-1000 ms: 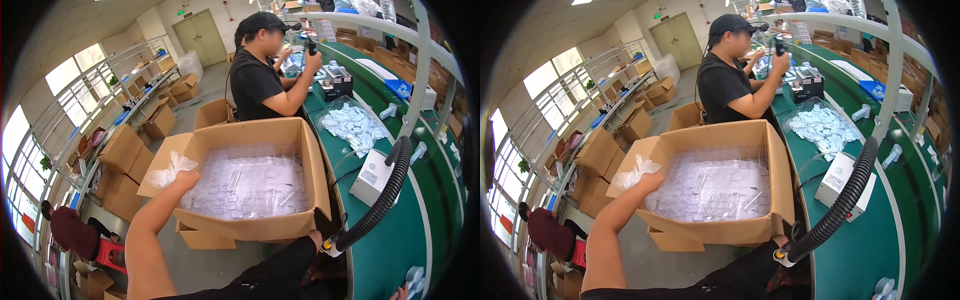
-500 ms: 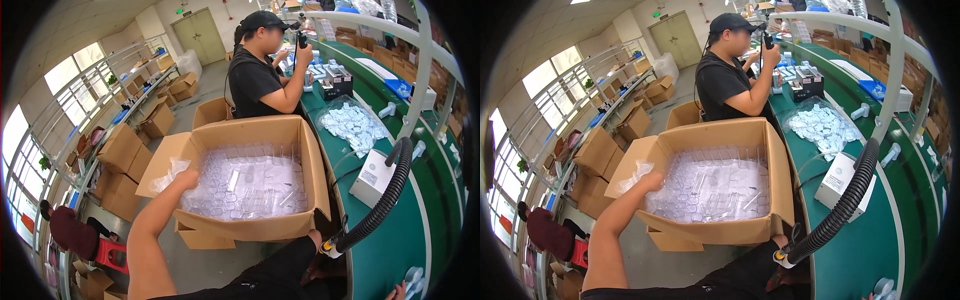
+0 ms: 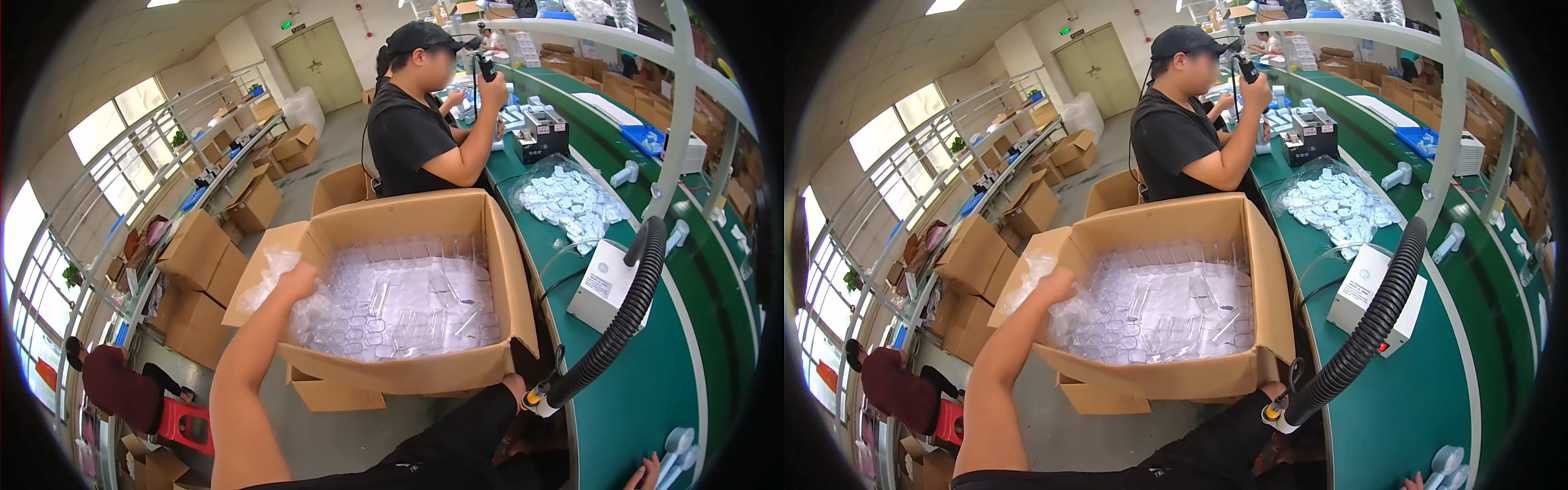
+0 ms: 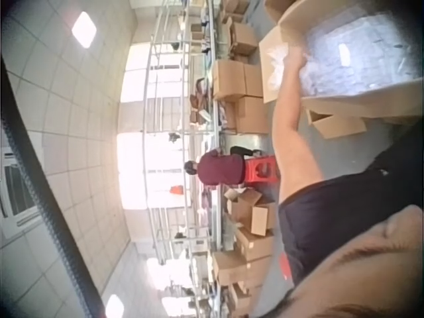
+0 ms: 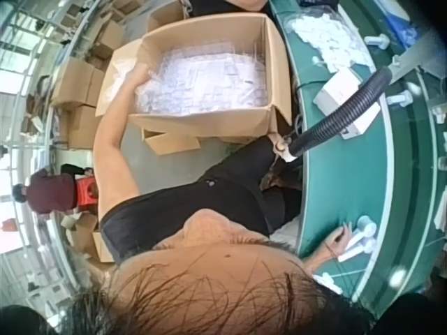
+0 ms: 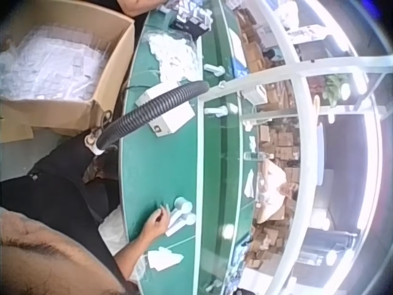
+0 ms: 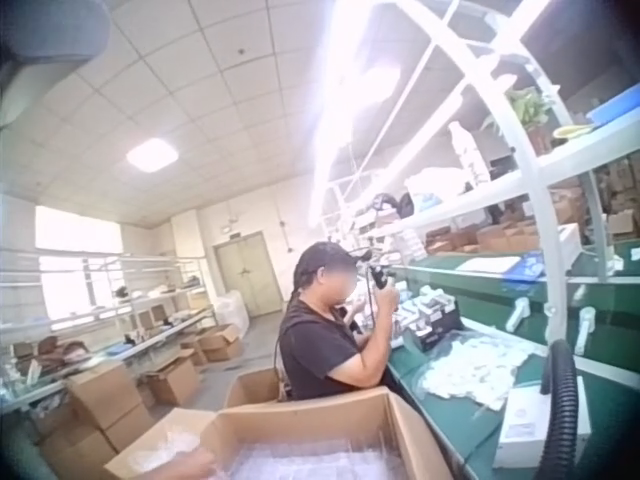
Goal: The person packages handheld electronic devices by hand, placing them into clear plastic trays at a production line station.
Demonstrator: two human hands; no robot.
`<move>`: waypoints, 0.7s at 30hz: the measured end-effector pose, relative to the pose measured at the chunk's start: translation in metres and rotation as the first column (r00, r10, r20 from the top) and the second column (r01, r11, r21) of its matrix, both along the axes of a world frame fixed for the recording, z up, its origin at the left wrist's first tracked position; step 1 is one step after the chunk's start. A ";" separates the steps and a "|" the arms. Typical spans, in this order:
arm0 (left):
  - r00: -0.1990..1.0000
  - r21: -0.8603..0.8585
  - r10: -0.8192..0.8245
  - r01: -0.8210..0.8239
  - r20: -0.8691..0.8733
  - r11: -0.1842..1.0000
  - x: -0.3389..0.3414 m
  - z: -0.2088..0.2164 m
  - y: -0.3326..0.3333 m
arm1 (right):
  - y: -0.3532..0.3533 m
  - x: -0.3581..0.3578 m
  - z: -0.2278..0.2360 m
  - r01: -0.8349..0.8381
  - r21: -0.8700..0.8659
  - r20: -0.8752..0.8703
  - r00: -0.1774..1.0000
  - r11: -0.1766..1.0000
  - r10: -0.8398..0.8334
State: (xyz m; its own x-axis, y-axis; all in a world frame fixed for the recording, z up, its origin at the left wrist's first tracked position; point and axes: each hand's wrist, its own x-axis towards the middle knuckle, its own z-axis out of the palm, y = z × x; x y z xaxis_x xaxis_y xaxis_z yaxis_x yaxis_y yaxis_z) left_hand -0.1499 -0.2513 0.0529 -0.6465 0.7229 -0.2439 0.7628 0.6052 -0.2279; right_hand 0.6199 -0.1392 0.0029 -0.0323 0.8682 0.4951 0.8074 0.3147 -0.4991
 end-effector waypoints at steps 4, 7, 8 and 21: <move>0.957 0.302 -0.189 0.252 -0.222 0.920 0.000 0.030 -0.006 | -0.001 -0.007 0.005 -0.010 0.035 0.031 0.999 0.999 0.009; 0.950 0.354 -0.159 0.251 -0.270 0.901 0.019 0.045 -0.007 | -0.001 -0.012 0.007 -0.008 0.059 0.107 0.994 0.998 0.002; 0.956 0.235 -0.186 0.239 -0.225 0.942 0.007 0.030 -0.009 | 0.001 -0.011 0.004 -0.016 0.058 0.102 0.995 0.998 0.010; 0.993 0.677 -0.102 0.035 0.060 0.736 -0.010 0.027 -0.001 | -0.001 -0.007 -0.003 -0.025 0.000 0.011 1.000 1.000 0.025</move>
